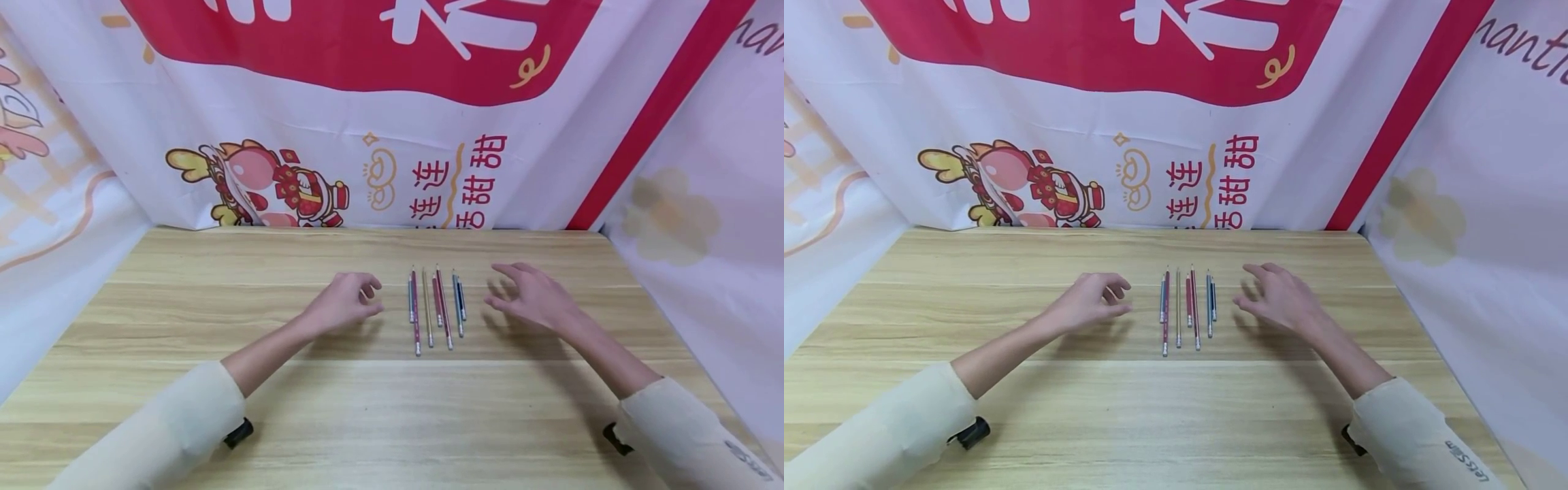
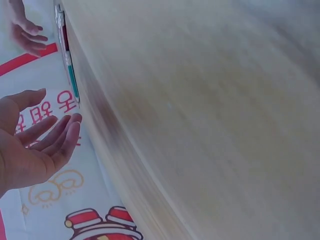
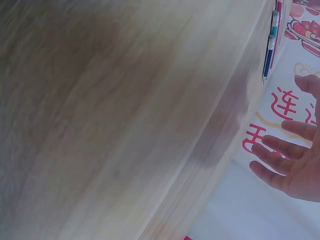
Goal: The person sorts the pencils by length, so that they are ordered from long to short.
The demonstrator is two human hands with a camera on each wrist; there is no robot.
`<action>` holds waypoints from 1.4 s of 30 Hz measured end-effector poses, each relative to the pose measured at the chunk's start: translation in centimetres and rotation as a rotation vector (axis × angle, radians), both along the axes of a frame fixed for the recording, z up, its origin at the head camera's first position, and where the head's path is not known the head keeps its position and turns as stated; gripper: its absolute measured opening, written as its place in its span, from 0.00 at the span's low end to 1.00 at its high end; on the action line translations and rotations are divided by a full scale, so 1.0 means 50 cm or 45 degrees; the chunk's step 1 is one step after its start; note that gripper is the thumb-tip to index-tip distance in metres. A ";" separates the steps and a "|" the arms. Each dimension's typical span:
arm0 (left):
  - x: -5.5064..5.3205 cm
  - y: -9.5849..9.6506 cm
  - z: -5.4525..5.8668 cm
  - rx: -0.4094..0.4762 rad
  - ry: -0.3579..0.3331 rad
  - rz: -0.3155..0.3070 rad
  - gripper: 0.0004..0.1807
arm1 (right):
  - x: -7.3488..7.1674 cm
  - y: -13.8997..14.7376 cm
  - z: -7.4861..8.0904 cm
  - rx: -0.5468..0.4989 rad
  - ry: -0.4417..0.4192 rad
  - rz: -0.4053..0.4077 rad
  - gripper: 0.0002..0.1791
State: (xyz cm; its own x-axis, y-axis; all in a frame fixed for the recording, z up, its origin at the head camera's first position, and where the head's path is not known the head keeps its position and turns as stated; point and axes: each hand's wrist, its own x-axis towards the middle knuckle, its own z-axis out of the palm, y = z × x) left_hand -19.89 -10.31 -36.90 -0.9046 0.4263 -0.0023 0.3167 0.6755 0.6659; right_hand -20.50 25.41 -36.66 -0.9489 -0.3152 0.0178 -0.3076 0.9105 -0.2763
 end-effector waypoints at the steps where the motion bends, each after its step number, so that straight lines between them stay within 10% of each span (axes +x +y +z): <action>1: 0.001 0.005 -0.001 0.006 -0.002 -0.004 0.21 | 0.000 -0.001 0.001 -0.009 -0.008 -0.007 0.42; 28: 0.031 0.089 -0.020 -0.023 0.042 -0.092 0.14 | 0.017 -0.049 -0.003 -0.477 -0.153 0.108 0.19; 42: 0.039 0.100 -0.031 -0.214 0.293 -0.301 0.11 | 0.022 -0.060 -0.013 -0.500 -0.193 0.153 0.16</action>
